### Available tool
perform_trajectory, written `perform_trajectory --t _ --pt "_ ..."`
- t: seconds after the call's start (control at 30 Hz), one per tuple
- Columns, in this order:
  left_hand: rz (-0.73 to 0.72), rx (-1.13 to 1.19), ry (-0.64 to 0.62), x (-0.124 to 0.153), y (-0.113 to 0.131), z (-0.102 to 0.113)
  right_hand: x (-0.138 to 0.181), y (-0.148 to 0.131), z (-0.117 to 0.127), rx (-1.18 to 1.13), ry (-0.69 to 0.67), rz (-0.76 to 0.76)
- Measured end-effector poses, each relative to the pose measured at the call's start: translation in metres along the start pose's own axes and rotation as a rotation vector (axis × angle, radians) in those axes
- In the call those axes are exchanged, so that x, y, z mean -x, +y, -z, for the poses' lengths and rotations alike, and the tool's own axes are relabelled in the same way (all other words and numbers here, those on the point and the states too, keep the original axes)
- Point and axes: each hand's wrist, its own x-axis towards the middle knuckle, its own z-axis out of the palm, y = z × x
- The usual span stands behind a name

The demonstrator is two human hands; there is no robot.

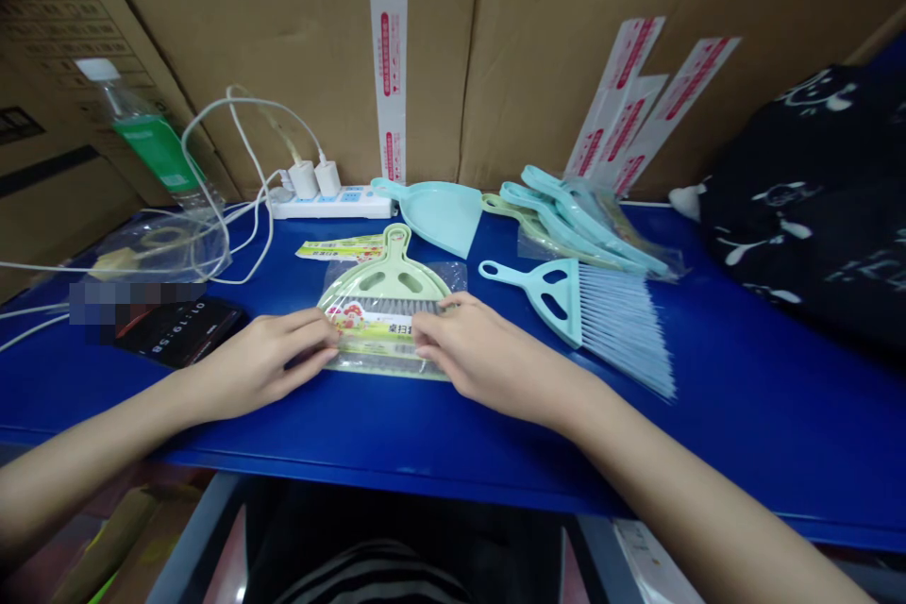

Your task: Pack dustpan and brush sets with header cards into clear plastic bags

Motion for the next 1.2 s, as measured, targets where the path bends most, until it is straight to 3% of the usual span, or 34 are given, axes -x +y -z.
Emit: perform_trajectory --t 0.57,1.2 --pt "0.027 0.235 -0.112 -0.0006 -0.0008 0.0068 0.0043 0.0039 0.0008 -0.232 -0.002 -0.067" --pt "-0.021 0.218 -0.102 0.001 -0.0026 0.0072 0.0024 0.001 -0.0034 -0.25 -0.018 0.013"
